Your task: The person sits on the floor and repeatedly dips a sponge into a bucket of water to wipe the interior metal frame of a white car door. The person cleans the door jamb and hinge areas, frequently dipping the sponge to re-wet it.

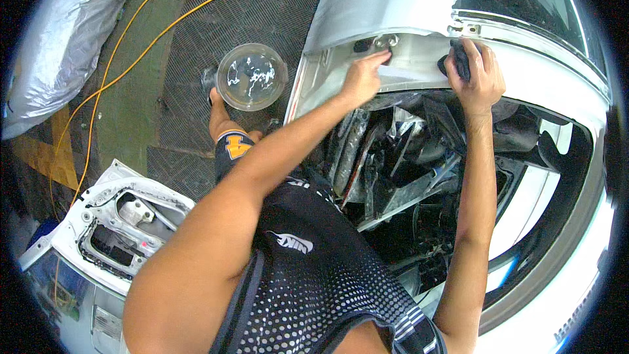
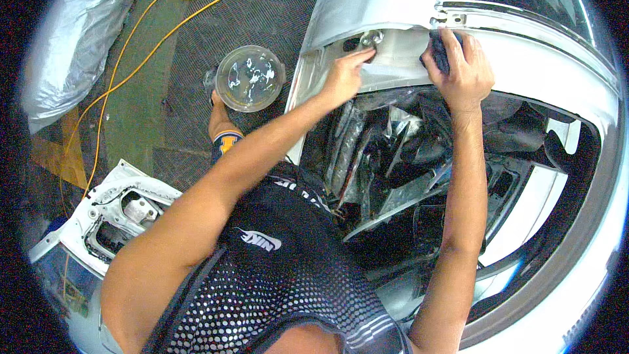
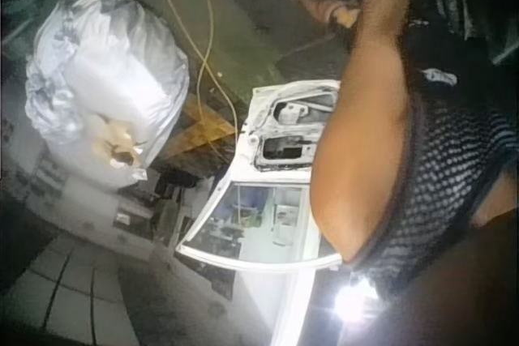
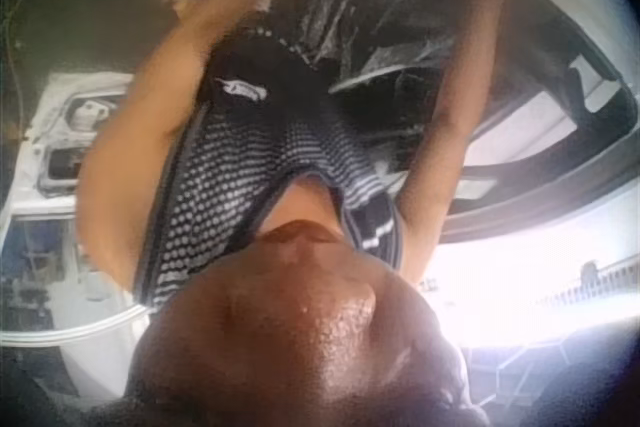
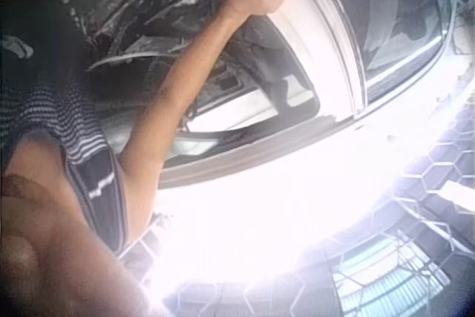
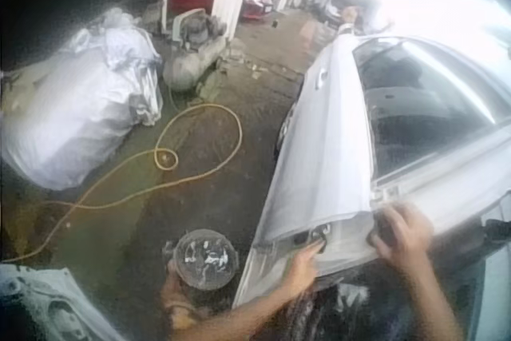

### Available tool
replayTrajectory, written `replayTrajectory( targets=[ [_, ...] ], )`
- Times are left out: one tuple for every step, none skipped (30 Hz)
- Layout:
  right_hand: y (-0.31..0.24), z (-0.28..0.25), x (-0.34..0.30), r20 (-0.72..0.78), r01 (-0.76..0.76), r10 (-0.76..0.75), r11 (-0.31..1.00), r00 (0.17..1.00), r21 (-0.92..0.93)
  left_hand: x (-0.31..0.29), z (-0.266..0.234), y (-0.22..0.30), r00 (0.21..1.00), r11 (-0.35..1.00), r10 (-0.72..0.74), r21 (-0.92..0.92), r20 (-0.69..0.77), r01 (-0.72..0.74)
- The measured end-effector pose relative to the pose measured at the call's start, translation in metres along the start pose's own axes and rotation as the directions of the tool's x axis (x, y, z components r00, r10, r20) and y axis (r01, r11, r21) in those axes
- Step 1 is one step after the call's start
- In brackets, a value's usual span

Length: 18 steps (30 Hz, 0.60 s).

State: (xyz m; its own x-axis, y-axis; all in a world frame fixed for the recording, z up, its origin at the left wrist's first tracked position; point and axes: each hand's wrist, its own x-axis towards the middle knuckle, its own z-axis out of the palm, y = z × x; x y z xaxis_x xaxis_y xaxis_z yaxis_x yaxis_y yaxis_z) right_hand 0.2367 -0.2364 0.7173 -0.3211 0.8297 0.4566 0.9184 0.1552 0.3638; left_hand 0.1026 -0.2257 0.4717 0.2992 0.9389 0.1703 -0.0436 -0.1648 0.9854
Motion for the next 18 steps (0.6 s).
replayTrajectory(
  targets=[
    [0.001, -0.003, -0.003, 0.004, 0.0, 0.0, 1.0, 1.0, -0.011, -0.006, -0.011, -0.01, 0.99, 0.988, -0.128, -0.08, 0.062, 0.133],
    [0.002, -0.005, -0.002, -0.002, -0.016, 0.016, 1.0, 1.0, -0.01, -0.009, -0.022, -0.02, 0.961, 0.954, -0.242, -0.15, 0.132, 0.26],
    [0.0, -0.004, 0.004, -0.011, -0.017, 0.017, 1.0, 1.0, 0.006, -0.006, -0.031, -0.038, 0.905, 0.909, -0.417, 0.061, 0.082, 0.413],
    [-0.003, -0.002, 0.006, -0.013, -0.024, 0.024, 1.0, 1.0, 0.018, -0.004, -0.045, -0.042, 0.862, 0.843, -0.508, -0.205, 0.004, 0.497],
    [-0.007, -0.004, 0.009, -0.014, -0.035, 0.036, 0.997, 0.999, 0.065, -0.008, -0.052, -0.041, 0.799, 0.729, -0.6, -0.393, 0.027, 0.561],
    [-0.01, -0.002, 0.007, -0.004, -0.084, 0.085, 0.988, 0.996, 0.129, -0.012, -0.058, -0.039, 0.731, 0.578, -0.679, -0.563, 0.07, 0.591],
    [-0.014, -0.001, 0.004, 0.004, -0.129, 0.131, 0.973, 0.991, 0.193, -0.013, -0.065, -0.032, 0.718, 0.548, -0.691, -0.588, 0.084, 0.595],
    [-0.019, 0.006, 0.001, 0.019, -0.167, 0.168, 0.95, 0.986, 0.264, -0.014, -0.072, -0.03, 0.702, 0.514, -0.707, -0.616, 0.09, 0.597],
    [-0.035, 0.01, -0.005, 0.077, -0.247, 0.236, 0.897, 0.969, 0.367, -0.015, -0.078, -0.028, 0.685, 0.479, -0.722, -0.645, 0.096, 0.595],
    [-0.053, 0.016, -0.014, 0.139, -0.315, 0.282, 0.836, 0.949, 0.449, -0.015, -0.083, -0.024, 0.661, 0.416, -0.74, -0.688, 0.125, 0.595],
    [-0.075, 0.025, -0.023, 0.296, -0.467, 0.364, 0.738, 0.883, 0.487, -0.016, -0.087, -0.022, 0.636, 0.353, -0.758, -0.73, 0.143, 0.585],
    [-0.091, 0.035, -0.049, 0.398, -0.583, 0.437, 0.696, 0.807, 0.419, -0.02, -0.086, -0.016, 0.608, 0.274, -0.77, -0.76, 0.193, 0.589],
    [-0.104, 0.05, -0.079, 0.523, -0.694, 0.471, 0.595, 0.71, 0.406, -0.022, -0.087, -0.007, 0.569, 0.23, -0.786, -0.74, 0.242, 0.632],
    [-0.122, 0.054, -0.087, 0.608, -0.748, 0.459, 0.533, 0.649, 0.396, -0.026, -0.083, -0.01, 0.566, 0.181, -0.783, -0.776, 0.258, 0.604],
    [-0.137, 0.054, -0.092, 0.61, -0.751, 0.47, 0.555, 0.638, 0.358, -0.026, -0.079, -0.008, 0.522, 0.207, -0.826, -0.747, 0.213, 0.632],
    [-0.146, 0.055, -0.095, 0.61, -0.755, 0.486, 0.574, 0.626, 0.318, -0.026, -0.074, -0.006, 0.477, 0.228, -0.863, -0.713, 0.168, 0.663],
    [-0.149, 0.056, -0.091, 0.607, -0.742, 0.48, 0.6, 0.633, 0.299, -0.029, -0.069, -0.011, 0.479, 0.179, -0.856, -0.759, 0.194, 0.626],
    [-0.151, 0.055, -0.086, 0.604, -0.729, 0.476, 0.625, 0.64, 0.279, -0.03, -0.063, -0.017, 0.502, 0.141, -0.843, -0.821, 0.193, 0.553]
  ],
)
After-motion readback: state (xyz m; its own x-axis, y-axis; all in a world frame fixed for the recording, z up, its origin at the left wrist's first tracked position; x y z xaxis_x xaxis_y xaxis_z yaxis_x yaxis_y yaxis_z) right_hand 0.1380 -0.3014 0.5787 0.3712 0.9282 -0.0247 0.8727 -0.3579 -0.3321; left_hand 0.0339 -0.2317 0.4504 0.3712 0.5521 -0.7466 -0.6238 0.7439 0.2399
